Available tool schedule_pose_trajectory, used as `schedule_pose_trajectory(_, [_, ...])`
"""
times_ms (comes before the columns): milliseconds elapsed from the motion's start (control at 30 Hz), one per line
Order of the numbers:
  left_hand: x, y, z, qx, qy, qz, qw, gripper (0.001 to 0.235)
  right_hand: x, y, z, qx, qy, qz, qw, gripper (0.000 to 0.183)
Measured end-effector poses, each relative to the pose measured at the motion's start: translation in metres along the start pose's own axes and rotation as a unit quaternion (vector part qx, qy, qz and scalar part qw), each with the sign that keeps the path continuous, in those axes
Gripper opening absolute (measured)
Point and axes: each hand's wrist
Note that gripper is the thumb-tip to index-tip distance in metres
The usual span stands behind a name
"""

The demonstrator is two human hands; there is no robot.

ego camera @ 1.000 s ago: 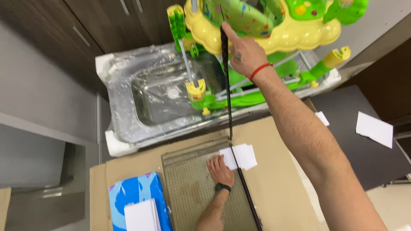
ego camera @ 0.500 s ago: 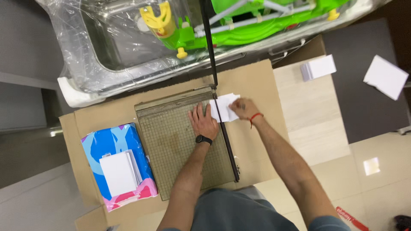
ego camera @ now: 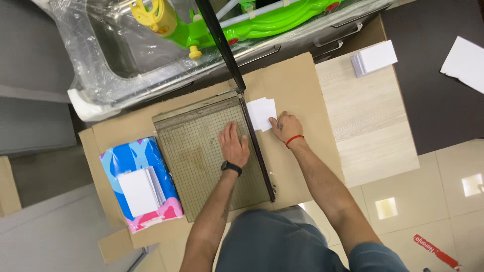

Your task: The person repeatedly takes sheets of white paper from a package, aligns them on a paper cutter, and cuts them into smaller pieces using the cutter's blade. The cut pieces are set aside on the table.

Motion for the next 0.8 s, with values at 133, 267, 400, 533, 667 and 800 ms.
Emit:
schedule_pose_trajectory(133, [0.076,-0.030,0.035,0.053,-0.029,-0.108,0.992,0.061,0.086,-0.033,-0.005,0.019,-0.040,-0.044,0.998,0.065])
schedule_pose_trajectory(267, [0.172,-0.043,0.056,0.116,-0.064,-0.273,0.953,0.045,0.177,0.005,0.051,-0.149,-0.194,-0.132,0.961,0.029])
schedule_pose_trajectory(400, [0.250,-0.025,0.077,0.111,-0.058,-0.346,0.930,0.033,0.280,-0.002,0.036,-0.218,-0.264,-0.202,0.918,0.032])
schedule_pose_trajectory(533, [0.275,-0.025,0.113,0.059,-0.007,-0.389,0.919,0.044,0.320,0.007,0.032,-0.211,-0.255,-0.327,0.885,0.039])
schedule_pose_trajectory(667, [0.247,-0.061,0.126,-0.037,0.114,-0.349,0.929,0.042,0.302,-0.012,0.017,-0.134,-0.217,-0.344,0.903,0.052])
schedule_pose_trajectory(800, [0.238,-0.055,0.130,0.054,0.132,-0.273,0.951,0.044,0.263,-0.007,0.034,-0.084,-0.219,-0.296,0.926,0.040])
Point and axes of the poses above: each hand's wrist, its own x-axis away from the middle knuckle, its own y-axis out of the palm, z = x × y, and after that the axes turned 8 degrees about y, right-handed
